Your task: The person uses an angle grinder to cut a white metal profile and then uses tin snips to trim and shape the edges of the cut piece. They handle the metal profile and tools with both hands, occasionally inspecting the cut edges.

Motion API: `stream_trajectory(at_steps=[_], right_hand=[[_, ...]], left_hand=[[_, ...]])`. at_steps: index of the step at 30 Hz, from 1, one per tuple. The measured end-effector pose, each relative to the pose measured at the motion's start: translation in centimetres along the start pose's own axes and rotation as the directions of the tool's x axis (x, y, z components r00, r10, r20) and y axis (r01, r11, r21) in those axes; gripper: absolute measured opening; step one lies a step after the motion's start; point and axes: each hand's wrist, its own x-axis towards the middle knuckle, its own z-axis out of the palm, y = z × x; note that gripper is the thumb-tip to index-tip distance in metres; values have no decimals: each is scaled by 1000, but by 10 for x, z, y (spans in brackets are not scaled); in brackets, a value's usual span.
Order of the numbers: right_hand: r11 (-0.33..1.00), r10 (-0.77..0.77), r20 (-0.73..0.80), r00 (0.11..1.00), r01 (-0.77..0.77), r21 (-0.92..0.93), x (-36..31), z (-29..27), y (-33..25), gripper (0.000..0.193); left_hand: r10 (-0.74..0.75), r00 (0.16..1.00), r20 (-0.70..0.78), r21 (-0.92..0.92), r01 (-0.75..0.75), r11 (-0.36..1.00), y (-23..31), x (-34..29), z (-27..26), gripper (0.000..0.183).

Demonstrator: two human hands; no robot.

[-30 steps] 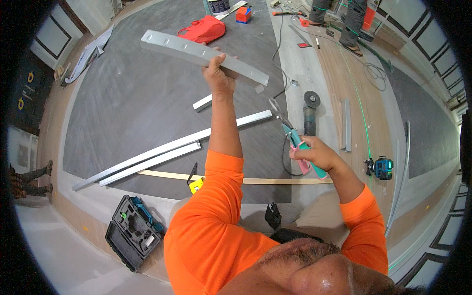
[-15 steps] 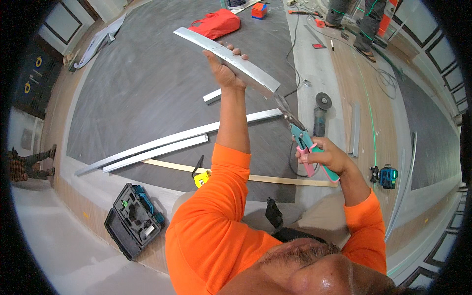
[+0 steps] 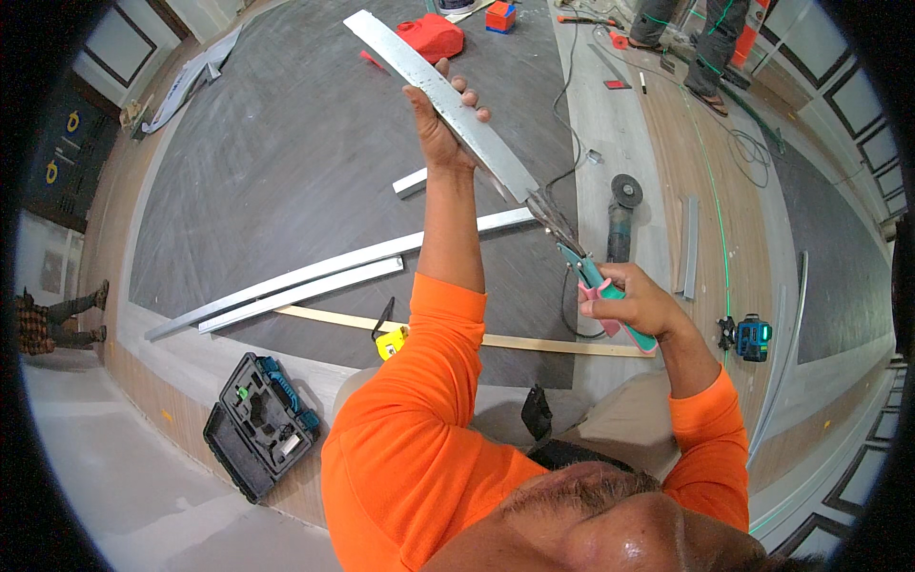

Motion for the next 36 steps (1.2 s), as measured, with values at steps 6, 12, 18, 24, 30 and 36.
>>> stream_trajectory(at_steps=[6,12,18,24,30,36], right_hand=[[986,-105,-39,994,99,-134,0,1,-1,33],[992,-94,-57,994,89,-93,0,4,3,33],[996,-1,-37,999,-2,-91,-3,6,-4,30],[993,71,14,997,-70,-92,6,8,7,24],[996,77,26,997,-75,-57,8,1,22,26],[995,98,-15,995,-98,9,12,-13,25,29]], left_hand=[[10,997,81,33,-13,999,0,0,6,76],[-4,993,121,-33,8,999,0,1,8,76],[-60,987,151,269,17,963,3,-8,27,85],[-374,905,200,703,133,699,-9,-16,60,60],[-130,989,76,531,70,844,-12,-8,65,67],[283,947,-154,755,-72,652,6,0,34,50]])
